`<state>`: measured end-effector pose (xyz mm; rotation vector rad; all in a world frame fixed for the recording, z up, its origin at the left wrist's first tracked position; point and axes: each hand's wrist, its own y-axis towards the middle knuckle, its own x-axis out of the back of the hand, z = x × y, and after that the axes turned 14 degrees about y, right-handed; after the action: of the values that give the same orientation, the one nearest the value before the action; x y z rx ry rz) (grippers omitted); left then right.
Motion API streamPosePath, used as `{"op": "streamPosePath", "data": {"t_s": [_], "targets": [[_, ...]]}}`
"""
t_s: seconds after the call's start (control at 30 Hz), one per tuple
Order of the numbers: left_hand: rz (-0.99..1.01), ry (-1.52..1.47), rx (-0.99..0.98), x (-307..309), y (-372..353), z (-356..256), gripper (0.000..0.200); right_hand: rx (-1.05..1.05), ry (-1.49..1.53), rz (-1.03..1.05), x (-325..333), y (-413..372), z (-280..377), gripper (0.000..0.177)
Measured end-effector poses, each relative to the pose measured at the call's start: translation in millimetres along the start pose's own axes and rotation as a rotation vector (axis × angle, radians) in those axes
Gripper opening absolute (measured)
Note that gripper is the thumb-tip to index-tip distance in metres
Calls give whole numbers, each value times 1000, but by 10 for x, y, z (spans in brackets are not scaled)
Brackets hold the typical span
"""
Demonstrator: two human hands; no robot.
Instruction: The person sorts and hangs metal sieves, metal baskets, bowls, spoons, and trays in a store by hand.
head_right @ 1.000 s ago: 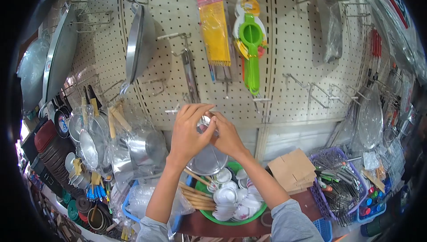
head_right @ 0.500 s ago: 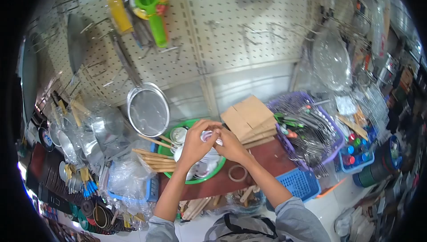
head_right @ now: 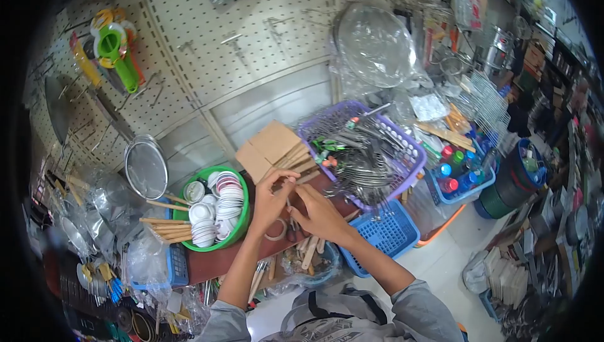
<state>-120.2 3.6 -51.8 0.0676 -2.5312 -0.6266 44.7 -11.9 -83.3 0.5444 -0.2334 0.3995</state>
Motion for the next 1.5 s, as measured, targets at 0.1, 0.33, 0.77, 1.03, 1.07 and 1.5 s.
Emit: {"op": "streamPosePath", "data": {"t_s": [0.1,0.33,0.77,1.03,1.07,1.5], "targets": [[28,-153,11,-201,41,-99,12,-90,39,27,290,-149,189,54],[100,-167,-72,-533,110,-411,9,-140,426,-70,903,-422,74,32],[426,482,-366,-1274,-120,-539,20,-274,-143,-234,1574,-999,-1068,21],[503,639,-429,-1468,-150,-476,45,-231,160,-182,1570,-1152,-1521,24],[502,661,-455,-1465,-148,-498,46,-253,178,-191,1569,-1151,-1516,24],[408,644,-469,-1484,-137,-327,36,-225,179,-253,1424,-1149,-1361,17]]}}
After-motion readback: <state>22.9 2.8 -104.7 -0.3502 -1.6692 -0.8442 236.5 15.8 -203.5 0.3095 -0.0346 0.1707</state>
